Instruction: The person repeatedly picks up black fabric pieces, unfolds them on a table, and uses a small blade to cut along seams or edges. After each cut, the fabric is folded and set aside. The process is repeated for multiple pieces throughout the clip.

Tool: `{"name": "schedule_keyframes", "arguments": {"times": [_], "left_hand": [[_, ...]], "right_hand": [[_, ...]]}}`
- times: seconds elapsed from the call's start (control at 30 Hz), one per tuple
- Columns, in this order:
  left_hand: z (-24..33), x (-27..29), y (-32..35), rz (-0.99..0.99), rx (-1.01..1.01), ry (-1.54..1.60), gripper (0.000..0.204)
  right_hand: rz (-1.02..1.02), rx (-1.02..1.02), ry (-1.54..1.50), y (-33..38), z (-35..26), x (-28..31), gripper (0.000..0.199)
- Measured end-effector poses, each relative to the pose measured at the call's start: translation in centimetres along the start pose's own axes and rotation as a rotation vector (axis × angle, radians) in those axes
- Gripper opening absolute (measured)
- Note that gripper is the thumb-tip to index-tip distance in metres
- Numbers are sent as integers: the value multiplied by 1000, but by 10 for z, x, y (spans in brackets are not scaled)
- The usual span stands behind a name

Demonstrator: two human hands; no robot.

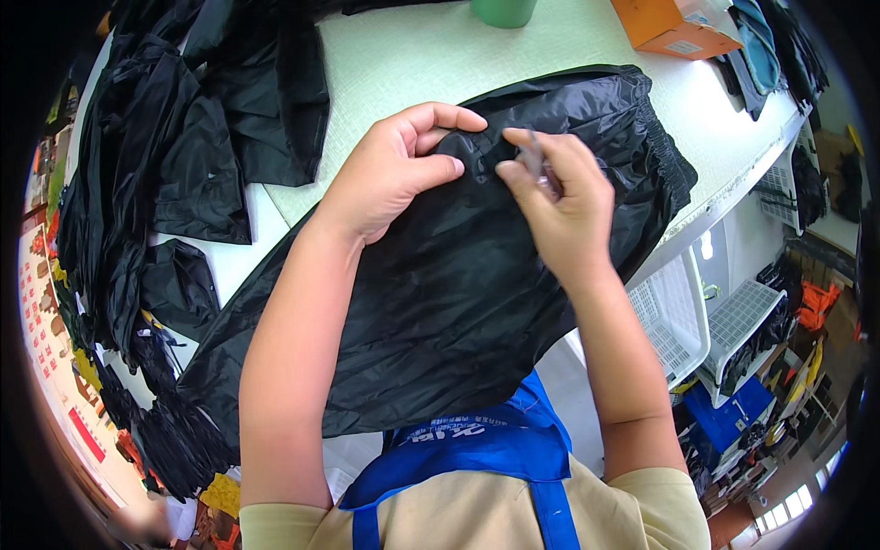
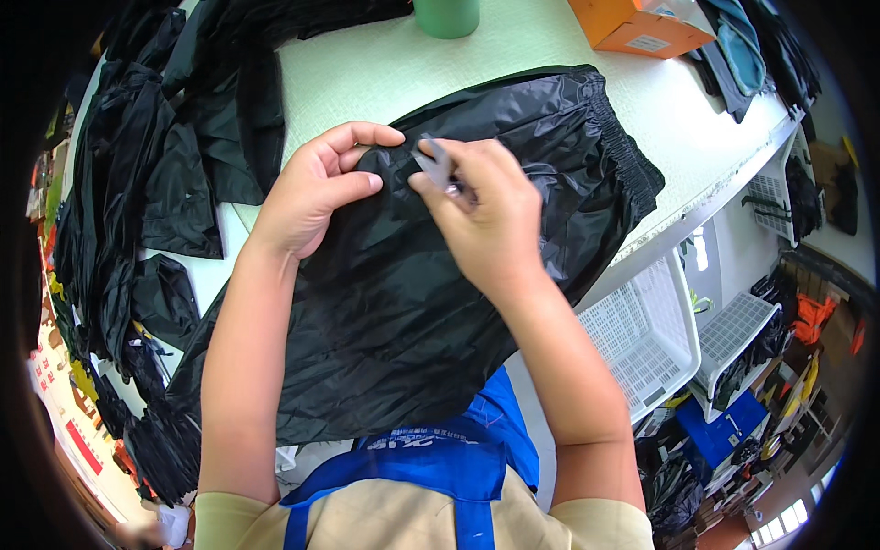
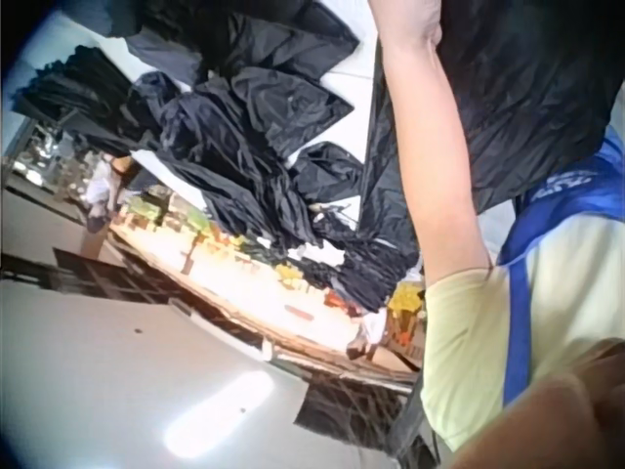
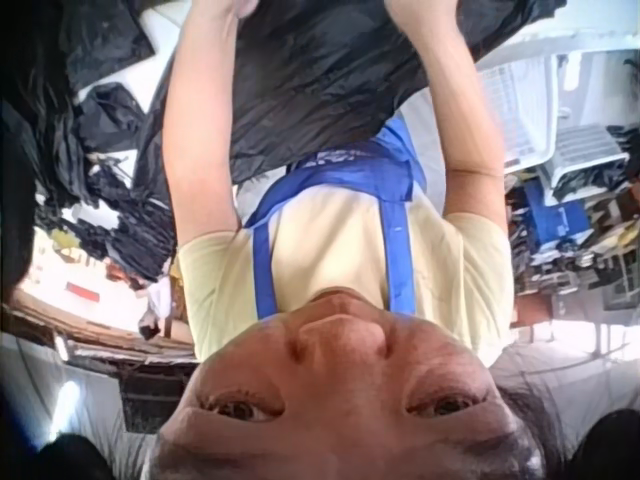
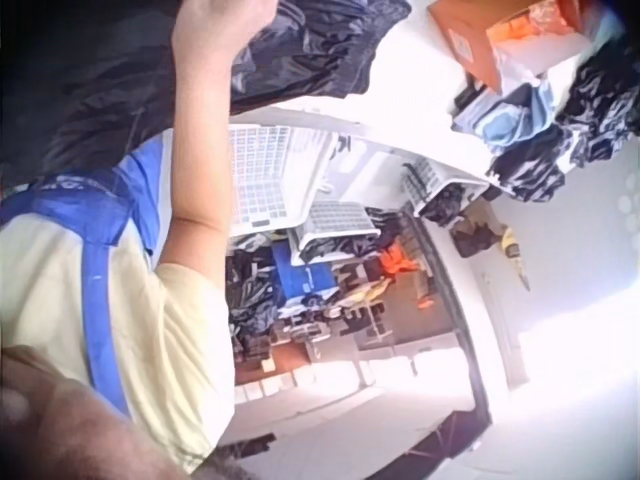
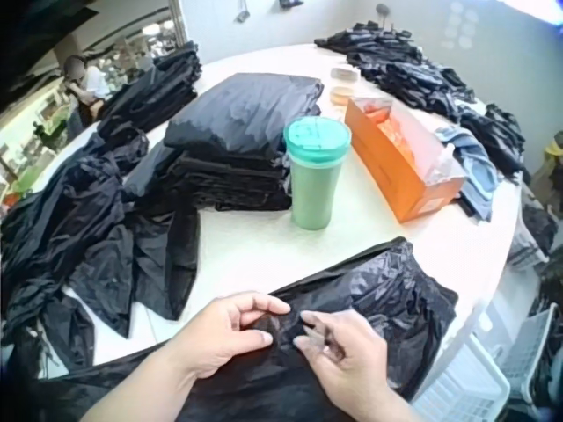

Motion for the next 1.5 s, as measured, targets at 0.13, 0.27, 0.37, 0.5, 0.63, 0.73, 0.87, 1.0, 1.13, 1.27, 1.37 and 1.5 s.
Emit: {"name": "schedule_keyframes", "arguments": {"times": [0.13, 0.27, 0.37, 0.5, 0.63, 0.73, 0.87, 1.0, 1.13, 1.27, 1.37, 1.5], "left_hand": [[-4, 2, 1, 21, 1, -47, 36], [1, 4, 0, 22, -58, -9, 32], [1, -4, -1, -23, 23, -163, 26], [-6, -1, -4, 0, 73, -147, 23], [-8, 4, -1, 54, 84, -62, 25], [-9, 2, -2, 46, 81, -27, 26], [-6, -2, -3, 21, 70, -26, 28], [-9, 0, -5, 16, 85, -43, 33], [-4, 13, 1, 98, 11, -314, 38], [3, 54, 30, 256, -19, -846, 45], [-22, 112, 88, 302, 74, -928, 44], [-46, 195, 193, 496, 203, -991, 34]], "right_hand": [[73, 131, 71, 3, -17, -8, 21], [-21, -152, -195, 0, 10, -16, 9], [-163, -353, -396, -1, 25, -21, 9], [-81, -295, -278, -5, 26, 3, 22], [-120, -157, 12, 9, 21, 24, 29], [-133, 22, 68, 14, 2, 20, 29], [-60, 91, 82, 10, -2, 19, 27], [-65, 128, 60, 10, -6, 13, 23], [68, -50, -58, -10, 22, 28, 23], [45, 146, 285, -57, 10, 20, 28], [-217, 438, 485, -71, -26, -44, 24], [-235, 559, 597, -93, -20, -97, 28]]}}
Point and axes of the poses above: each hand's wrist, its own y-axis away from the middle knuckle, its own x-axis out of the back of the hand, z = x × y, the point moved 10 cm from there along -y, towards the middle knuckle, and after that the axes turned 7 degrees about y, right-handed, at the moved point
